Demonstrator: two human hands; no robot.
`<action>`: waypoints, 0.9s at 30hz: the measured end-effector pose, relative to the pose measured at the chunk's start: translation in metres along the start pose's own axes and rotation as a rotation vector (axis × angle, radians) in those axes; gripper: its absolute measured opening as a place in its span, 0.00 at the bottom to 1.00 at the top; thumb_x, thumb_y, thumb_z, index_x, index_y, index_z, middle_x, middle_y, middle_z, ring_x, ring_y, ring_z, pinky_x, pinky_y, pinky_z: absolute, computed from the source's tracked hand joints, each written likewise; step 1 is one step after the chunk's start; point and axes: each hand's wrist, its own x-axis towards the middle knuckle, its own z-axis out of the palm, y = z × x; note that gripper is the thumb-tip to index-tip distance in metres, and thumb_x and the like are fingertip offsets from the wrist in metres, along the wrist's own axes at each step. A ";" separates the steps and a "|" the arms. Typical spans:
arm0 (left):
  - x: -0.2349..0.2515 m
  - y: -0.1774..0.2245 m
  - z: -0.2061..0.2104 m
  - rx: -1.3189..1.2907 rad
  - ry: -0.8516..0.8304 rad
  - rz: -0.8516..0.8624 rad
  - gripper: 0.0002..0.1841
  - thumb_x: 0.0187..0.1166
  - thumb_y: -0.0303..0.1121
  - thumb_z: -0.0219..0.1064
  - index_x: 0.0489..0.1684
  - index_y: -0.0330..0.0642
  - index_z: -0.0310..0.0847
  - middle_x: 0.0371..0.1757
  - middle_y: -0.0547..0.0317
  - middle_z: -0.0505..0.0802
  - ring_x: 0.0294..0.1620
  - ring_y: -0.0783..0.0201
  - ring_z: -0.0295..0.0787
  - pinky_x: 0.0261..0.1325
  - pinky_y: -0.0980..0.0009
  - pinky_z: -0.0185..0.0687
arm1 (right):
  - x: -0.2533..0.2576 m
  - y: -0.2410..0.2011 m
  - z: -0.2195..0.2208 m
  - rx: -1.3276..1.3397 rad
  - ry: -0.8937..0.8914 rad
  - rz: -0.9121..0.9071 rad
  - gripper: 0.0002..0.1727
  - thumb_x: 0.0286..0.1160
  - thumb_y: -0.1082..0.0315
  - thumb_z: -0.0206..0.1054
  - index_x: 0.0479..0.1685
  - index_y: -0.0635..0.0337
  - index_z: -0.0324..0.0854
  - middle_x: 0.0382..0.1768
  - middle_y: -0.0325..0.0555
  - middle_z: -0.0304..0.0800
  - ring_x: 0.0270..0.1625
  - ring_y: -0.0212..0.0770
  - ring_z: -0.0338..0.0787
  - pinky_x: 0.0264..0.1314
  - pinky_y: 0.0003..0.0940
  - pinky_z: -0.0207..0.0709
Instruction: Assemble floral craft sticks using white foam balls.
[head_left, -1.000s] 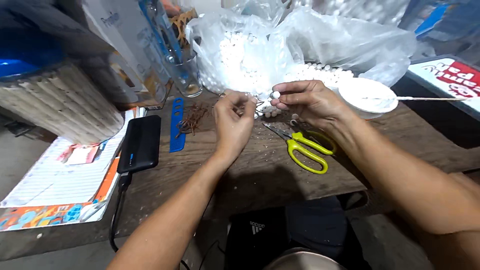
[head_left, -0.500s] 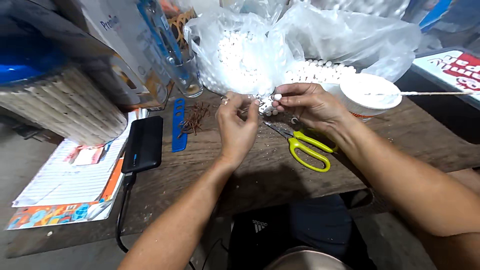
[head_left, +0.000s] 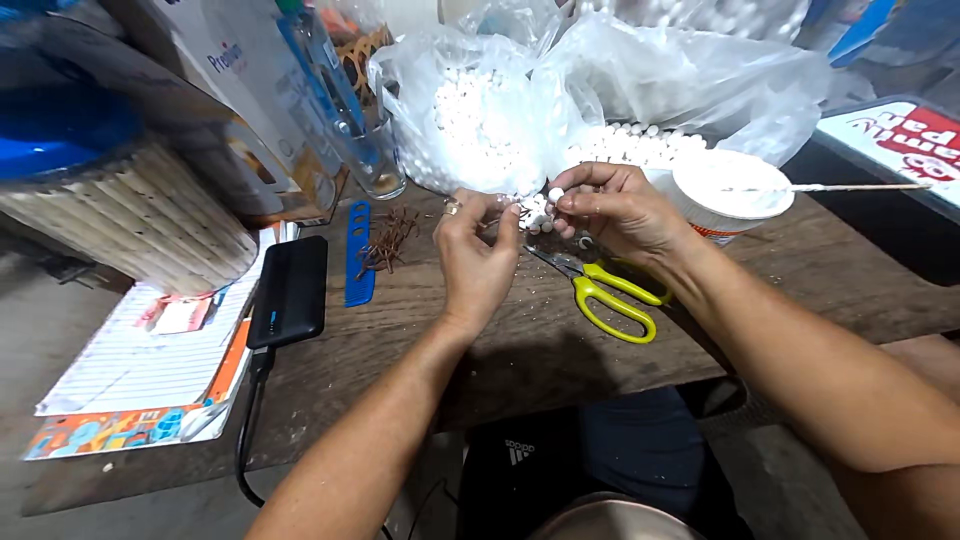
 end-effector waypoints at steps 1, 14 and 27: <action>0.000 0.000 0.000 0.001 0.000 0.001 0.04 0.79 0.25 0.67 0.35 0.35 0.84 0.35 0.58 0.84 0.37 0.74 0.79 0.40 0.83 0.73 | 0.000 0.000 0.000 0.000 0.001 -0.001 0.11 0.71 0.82 0.61 0.41 0.59 0.86 0.27 0.36 0.93 0.29 0.29 0.92 0.37 0.23 0.89; -0.001 -0.002 0.001 -0.006 0.004 0.010 0.04 0.79 0.25 0.67 0.35 0.34 0.85 0.36 0.57 0.84 0.39 0.74 0.80 0.41 0.83 0.73 | 0.004 0.002 -0.002 0.057 -0.063 0.106 0.17 0.86 0.74 0.50 0.47 0.63 0.88 0.33 0.35 0.91 0.32 0.27 0.90 0.38 0.21 0.87; -0.002 0.000 0.000 0.020 0.025 0.041 0.05 0.78 0.25 0.68 0.32 0.34 0.84 0.36 0.57 0.84 0.39 0.72 0.80 0.43 0.81 0.74 | -0.004 0.004 0.014 -0.054 0.111 0.040 0.10 0.69 0.85 0.65 0.36 0.62 0.89 0.29 0.37 0.94 0.28 0.27 0.90 0.37 0.22 0.88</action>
